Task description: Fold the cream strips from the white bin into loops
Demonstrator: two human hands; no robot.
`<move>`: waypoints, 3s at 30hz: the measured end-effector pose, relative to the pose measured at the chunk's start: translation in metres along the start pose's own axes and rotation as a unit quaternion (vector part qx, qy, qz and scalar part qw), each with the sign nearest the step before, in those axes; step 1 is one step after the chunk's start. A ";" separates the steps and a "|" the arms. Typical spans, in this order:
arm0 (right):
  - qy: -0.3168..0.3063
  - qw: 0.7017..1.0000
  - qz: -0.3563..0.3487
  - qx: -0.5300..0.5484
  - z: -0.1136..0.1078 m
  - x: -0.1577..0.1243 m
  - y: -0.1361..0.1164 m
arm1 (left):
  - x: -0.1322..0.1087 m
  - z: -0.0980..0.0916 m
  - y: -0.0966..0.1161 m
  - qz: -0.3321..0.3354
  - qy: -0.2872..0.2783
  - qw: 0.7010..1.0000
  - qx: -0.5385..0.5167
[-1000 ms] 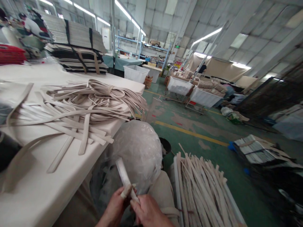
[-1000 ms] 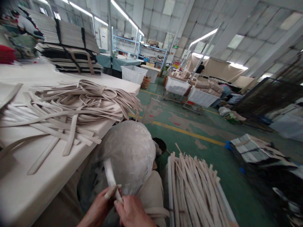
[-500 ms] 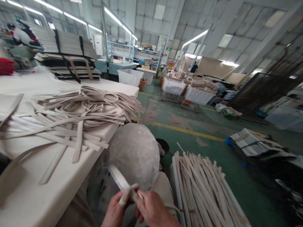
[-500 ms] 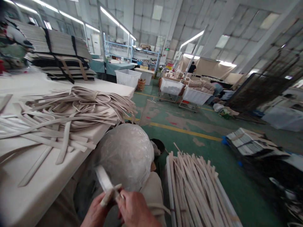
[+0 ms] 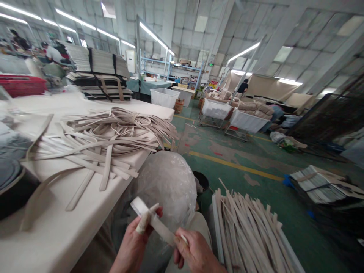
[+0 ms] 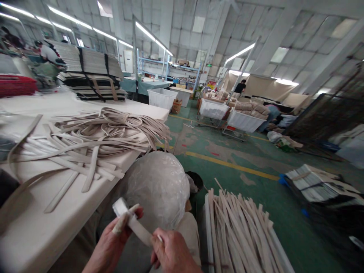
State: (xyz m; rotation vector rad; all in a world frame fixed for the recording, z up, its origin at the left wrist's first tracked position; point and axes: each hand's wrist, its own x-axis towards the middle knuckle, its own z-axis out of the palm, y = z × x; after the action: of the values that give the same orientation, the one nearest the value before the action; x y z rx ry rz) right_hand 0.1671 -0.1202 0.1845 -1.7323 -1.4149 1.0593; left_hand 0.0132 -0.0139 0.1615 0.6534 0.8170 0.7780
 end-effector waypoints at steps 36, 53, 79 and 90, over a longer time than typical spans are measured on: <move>0.181 0.978 0.033 0.096 -0.027 0.024 0.010 | 0.001 -0.002 -0.012 -0.069 -0.037 0.997 0.004; 0.115 0.977 0.003 0.180 -0.024 0.029 0.002 | 0.006 -0.013 -0.012 -0.130 0.004 0.989 -0.066; 0.045 0.968 -0.013 0.245 -0.004 0.043 0.021 | -0.008 -0.017 -0.051 -0.338 -0.211 0.917 -0.007; 0.105 0.945 0.146 0.272 -0.092 -0.086 0.039 | 0.073 -0.035 -0.046 -0.182 0.204 0.929 -0.248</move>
State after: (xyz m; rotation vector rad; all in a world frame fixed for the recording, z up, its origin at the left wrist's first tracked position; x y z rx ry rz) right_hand 0.2586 -0.2117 0.2084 -1.5984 -0.6560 1.2348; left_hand 0.0326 0.0271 0.0802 -0.1231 1.0309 0.7453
